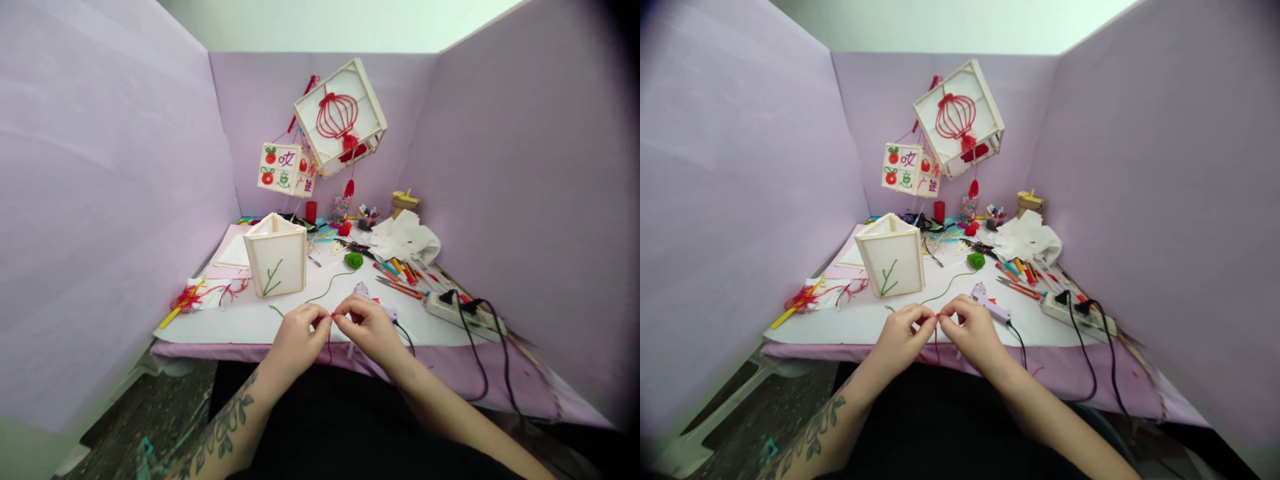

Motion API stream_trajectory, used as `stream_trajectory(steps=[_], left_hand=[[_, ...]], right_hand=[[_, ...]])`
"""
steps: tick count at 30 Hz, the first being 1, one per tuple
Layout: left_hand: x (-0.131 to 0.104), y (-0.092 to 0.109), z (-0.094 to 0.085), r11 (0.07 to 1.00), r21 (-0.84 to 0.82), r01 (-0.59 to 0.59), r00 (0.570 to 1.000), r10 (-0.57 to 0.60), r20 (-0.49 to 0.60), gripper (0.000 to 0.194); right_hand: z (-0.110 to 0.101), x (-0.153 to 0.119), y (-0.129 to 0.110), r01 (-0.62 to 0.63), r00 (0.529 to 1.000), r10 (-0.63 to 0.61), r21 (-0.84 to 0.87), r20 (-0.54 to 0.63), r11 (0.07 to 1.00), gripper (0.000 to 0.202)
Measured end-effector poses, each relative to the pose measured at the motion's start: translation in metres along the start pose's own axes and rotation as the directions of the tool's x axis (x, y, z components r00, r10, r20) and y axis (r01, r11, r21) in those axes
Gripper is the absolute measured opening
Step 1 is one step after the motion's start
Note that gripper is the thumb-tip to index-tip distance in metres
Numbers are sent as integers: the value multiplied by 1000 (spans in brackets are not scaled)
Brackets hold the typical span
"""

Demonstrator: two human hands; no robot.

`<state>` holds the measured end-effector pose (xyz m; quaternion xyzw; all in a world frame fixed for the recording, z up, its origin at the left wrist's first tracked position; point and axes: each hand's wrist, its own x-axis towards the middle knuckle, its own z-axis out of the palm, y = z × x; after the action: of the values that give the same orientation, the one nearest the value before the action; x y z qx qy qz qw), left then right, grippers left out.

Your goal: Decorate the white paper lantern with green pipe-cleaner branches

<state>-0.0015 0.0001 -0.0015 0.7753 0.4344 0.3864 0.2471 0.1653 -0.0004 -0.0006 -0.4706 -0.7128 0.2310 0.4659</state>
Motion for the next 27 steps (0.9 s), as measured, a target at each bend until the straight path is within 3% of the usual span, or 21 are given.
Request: stream_trajectory(steps=[5,9,13,18,27], left_hand=[[1,0,1,1000,-15,27,999,-27,-33,12],[-1,0,0,996,53,-67,993,72,-90,16],[-1,0,1,976,158,-147,987,155,-43,22],[1,-3,1,977,171,-126,992,122,32,18],[3,-1,-3,990,120,-67,996,60,62,15]], right_hand=[[-1,0,0,3,1000,-3,-21,10,1000,13],[0,-1,1,44,999,-43,-107,16,993,14],[1,-4,1,91,996,-84,-216,40,972,12],[0,-4,0,79,996,-65,-231,64,970,12],[-1,-1,1,41,994,-24,-159,108,986,13]])
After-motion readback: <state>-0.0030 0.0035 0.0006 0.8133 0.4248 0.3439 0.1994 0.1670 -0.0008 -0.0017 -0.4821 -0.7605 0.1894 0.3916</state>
